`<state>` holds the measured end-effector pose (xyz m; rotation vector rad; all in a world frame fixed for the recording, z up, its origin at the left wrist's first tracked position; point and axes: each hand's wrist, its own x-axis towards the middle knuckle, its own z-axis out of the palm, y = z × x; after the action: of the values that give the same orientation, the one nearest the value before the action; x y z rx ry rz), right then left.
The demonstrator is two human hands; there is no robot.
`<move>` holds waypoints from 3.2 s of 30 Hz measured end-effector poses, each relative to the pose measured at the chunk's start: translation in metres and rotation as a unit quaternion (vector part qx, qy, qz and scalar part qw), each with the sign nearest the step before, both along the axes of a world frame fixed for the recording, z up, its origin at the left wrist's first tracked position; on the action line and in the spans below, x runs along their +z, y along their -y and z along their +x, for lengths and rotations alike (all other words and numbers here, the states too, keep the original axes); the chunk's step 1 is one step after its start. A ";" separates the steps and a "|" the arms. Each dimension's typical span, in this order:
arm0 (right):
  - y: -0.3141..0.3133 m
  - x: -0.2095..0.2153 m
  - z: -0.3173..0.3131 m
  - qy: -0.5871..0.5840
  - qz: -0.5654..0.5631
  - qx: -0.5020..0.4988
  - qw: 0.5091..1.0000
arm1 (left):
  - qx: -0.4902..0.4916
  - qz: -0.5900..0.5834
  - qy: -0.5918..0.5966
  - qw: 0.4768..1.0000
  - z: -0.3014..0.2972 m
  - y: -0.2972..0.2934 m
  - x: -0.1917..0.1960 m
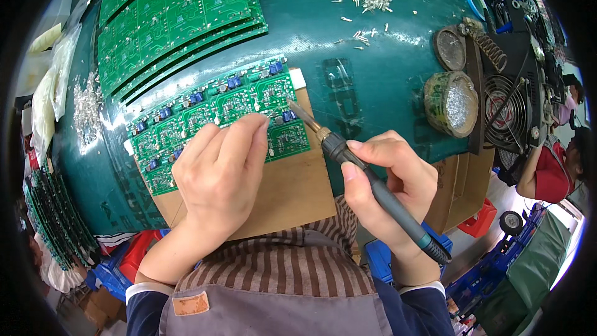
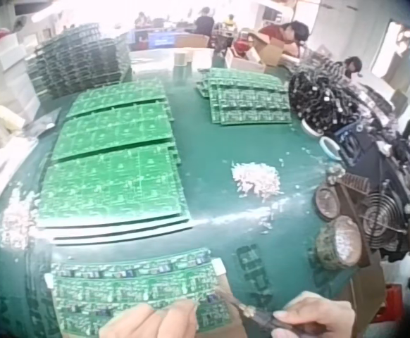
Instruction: The person solders components onto circuit boards using a soldering iron. They stack the completed boards, place cardboard sheets over new circuit board panels to flip and position them, and solder components onto each board.
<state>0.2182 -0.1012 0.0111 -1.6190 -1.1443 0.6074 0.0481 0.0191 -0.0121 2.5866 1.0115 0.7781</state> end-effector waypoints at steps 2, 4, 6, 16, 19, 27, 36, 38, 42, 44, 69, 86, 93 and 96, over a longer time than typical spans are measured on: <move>-0.003 0.002 0.000 0.003 -0.007 0.008 1.000 | 0.005 0.023 0.000 1.000 0.001 0.000 -0.001; -0.004 0.003 0.003 0.006 -0.016 0.012 1.000 | -0.001 0.029 -0.017 0.999 0.003 -0.001 -0.002; -0.006 0.004 0.006 0.023 -0.008 0.036 0.999 | -0.002 0.032 -0.020 0.999 0.004 -0.001 -0.003; -0.004 0.009 -0.002 -0.017 0.005 -0.028 0.999 | -0.009 -0.023 -0.016 1.000 0.000 -0.005 0.004; -0.005 0.005 -0.001 -0.159 0.060 -0.016 0.985 | 0.006 -0.065 0.040 0.997 -0.012 -0.008 0.016; -0.061 -0.034 -0.009 0.128 0.029 0.036 0.991 | 0.247 -0.096 -0.104 0.959 -0.098 -0.019 0.036; -0.054 -0.042 -0.031 0.134 -0.022 0.018 0.991 | 0.267 -0.267 0.064 0.924 -0.131 -0.010 0.012; -0.047 -0.043 -0.032 0.123 -0.005 0.004 0.992 | 0.264 -0.328 0.131 0.898 -0.133 -0.009 0.012; -0.030 -0.041 -0.033 0.070 0.091 -0.041 0.993 | 0.163 -0.310 0.247 0.904 -0.145 0.001 0.018; -0.017 -0.035 -0.034 -0.005 0.162 -0.062 0.985 | 0.126 -0.168 0.173 0.962 -0.152 0.004 0.013; -0.028 0.019 -0.058 0.406 0.091 0.084 0.906 | -0.011 -0.015 0.084 0.996 -0.141 0.001 0.010; -0.222 0.061 0.229 0.470 0.089 0.083 0.874 | -0.080 -0.106 -0.215 0.968 -0.192 -0.004 0.013; -0.286 0.023 0.275 0.459 0.058 0.061 0.885 | -0.077 -0.143 -0.056 0.985 -0.201 -0.018 0.016; -0.295 0.011 0.274 0.419 0.037 0.008 0.907 | -0.028 -0.201 0.082 0.976 -0.201 -0.027 0.013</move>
<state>0.4924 0.1938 0.0219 -1.8520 -1.7608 -0.1771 -0.1530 0.0462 0.0005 2.1607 0.9308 0.6782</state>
